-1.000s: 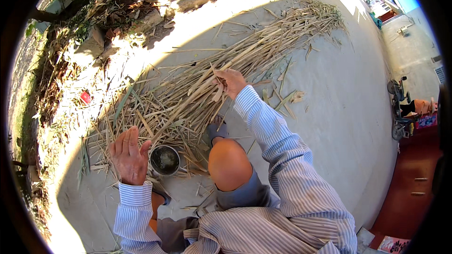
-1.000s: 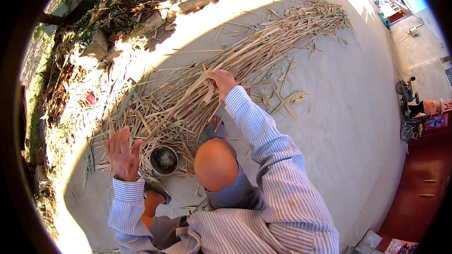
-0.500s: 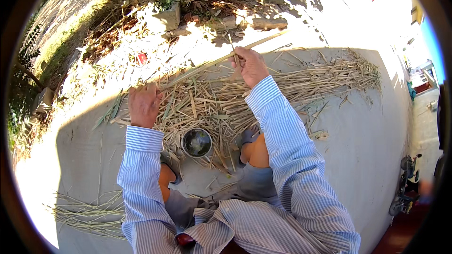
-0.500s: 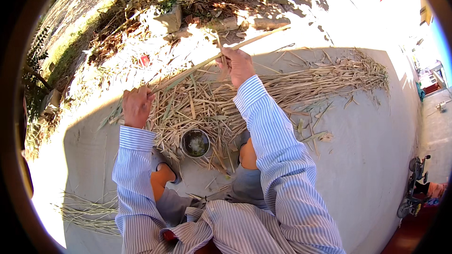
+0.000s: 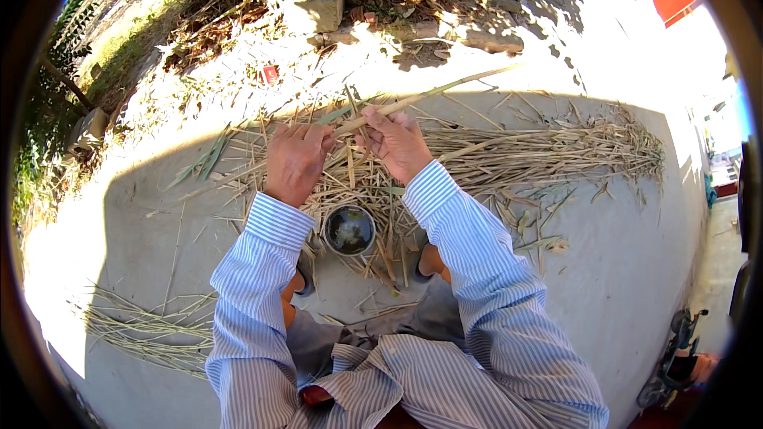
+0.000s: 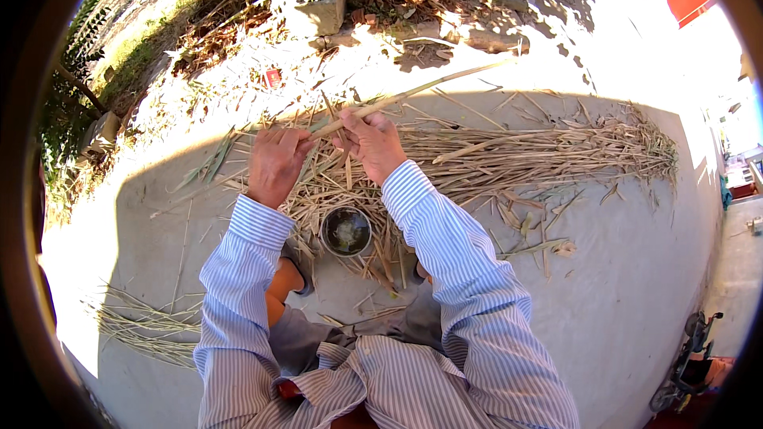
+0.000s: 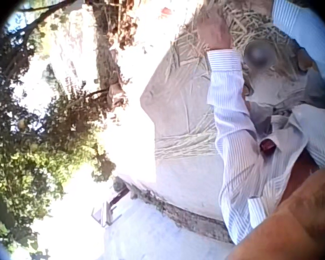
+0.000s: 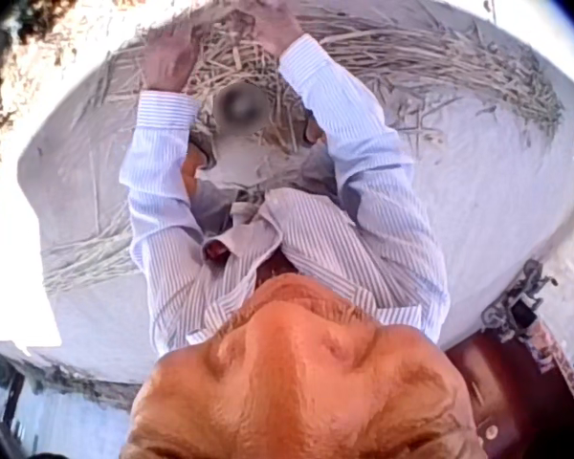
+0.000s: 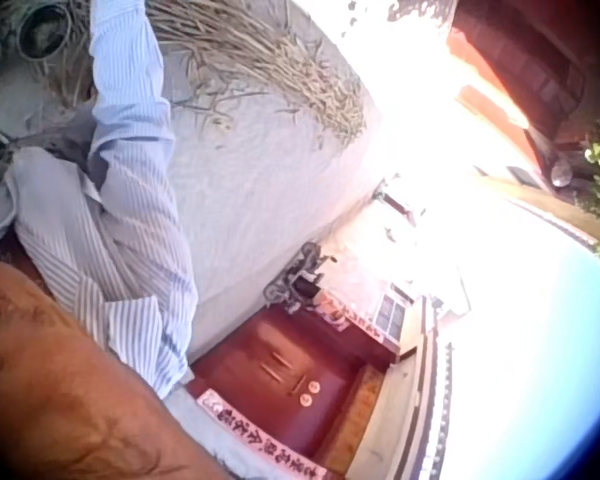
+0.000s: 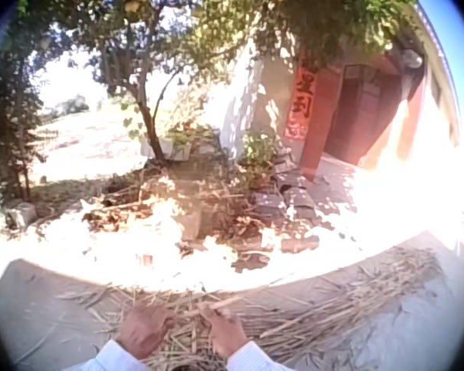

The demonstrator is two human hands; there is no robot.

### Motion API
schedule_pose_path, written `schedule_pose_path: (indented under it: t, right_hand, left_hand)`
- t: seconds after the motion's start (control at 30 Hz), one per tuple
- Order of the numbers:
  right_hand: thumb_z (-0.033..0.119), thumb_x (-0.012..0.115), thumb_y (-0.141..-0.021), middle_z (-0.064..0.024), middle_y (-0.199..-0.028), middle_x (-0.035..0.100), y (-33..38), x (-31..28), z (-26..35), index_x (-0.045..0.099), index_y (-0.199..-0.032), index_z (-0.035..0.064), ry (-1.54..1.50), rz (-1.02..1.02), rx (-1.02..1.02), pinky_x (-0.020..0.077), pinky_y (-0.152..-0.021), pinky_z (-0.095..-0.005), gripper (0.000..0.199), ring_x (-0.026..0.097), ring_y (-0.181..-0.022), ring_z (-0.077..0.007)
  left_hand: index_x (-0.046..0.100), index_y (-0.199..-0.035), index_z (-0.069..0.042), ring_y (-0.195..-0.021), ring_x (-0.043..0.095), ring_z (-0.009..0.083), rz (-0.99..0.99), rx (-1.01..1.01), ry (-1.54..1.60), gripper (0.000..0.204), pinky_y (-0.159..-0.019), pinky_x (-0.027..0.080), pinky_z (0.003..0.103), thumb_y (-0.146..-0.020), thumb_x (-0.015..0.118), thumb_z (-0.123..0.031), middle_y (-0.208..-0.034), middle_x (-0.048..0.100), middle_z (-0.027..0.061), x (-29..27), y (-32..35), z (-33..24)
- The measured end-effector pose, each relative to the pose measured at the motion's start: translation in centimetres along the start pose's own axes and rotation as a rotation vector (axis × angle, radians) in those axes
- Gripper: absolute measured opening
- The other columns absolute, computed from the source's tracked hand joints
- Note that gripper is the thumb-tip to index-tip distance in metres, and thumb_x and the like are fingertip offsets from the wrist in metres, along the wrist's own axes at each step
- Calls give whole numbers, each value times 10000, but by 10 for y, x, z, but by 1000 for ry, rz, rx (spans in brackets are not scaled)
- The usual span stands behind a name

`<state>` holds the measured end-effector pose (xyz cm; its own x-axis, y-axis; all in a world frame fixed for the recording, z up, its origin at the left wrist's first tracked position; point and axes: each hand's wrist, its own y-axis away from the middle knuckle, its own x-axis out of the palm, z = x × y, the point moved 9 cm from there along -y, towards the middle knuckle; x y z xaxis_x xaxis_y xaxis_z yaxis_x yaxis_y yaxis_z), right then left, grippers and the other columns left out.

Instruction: The person sits on the ground and repeatedly picks up dried plant stalks, strips off the outer layers by hand, and places the processed pieces into a metal container. The person handles the stalks one at a time, separating usable material from waste.

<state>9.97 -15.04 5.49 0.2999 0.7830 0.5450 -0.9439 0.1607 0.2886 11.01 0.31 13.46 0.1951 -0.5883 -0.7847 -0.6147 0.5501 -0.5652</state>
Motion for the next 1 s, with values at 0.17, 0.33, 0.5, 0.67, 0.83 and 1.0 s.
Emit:
schedule_pose_path:
  t: [0.17, 0.33, 0.5, 0.67, 0.83, 1.0]
  right_hand:
    - [229, 640, -916, -97, -875, 615, -17, -58, 62, 559, -1008, -39, 185, -97, -113, 546, -642, -250, 295, 635, -772, -164]
    - [222, 638, -918, -115, -861, 634, -17, -49, 61, 547, -1009, -47, 143, -97, -147, 538, -621, -251, 297, 645, -758, -173]
    - [237, 675, -893, -125, -792, 658, -16, -44, 57, 587, -955, -28, 119, -109, -165, 512, -576, -231, 285, 612, -650, -137]
    - [244, 689, -884, -80, -805, 654, -13, -48, 61, 594, -960, 5, 216, -151, -195, 527, -593, -220, 268, 647, -713, -140]
    - [226, 686, -885, -79, -812, 650, -13, -45, 57, 588, -974, -1, 214, -163, -203, 533, -588, -225, 262, 652, -708, -145]
    - [226, 686, -885, -102, -804, 651, -21, -71, 62, 586, -973, -35, 288, -214, -206, 526, -576, -233, 293, 651, -690, -158]
  left_hand:
    - [570, -846, -87, -743, 624, 252, 145, -186, -13, 148, -716, 403, 387, -777, 696, -126, -761, 661, 72, -15, 13, 62]
    - [608, -915, -85, -726, 622, 264, 9, -106, 93, 206, -713, 411, 392, -765, 722, -168, -722, 658, 68, -23, 13, 48]
    - [654, -916, -53, -721, 612, 269, -62, -86, 145, 225, -706, 440, 378, -759, 734, -192, -782, 661, 84, -21, 6, 37]
    - [657, -914, -86, -776, 622, 243, -89, 20, 8, 210, -708, 457, 375, -775, 722, -230, -836, 674, 67, -13, 12, 18]
    - [663, -889, -81, -764, 622, 213, -104, 7, 3, 182, -693, 469, 355, -781, 722, -214, -830, 673, 54, -14, 18, 21]
    - [665, -831, -1, -636, 637, 148, -309, -509, 725, 68, -551, 490, 290, -805, 672, -64, -736, 690, 99, -30, 11, 58]
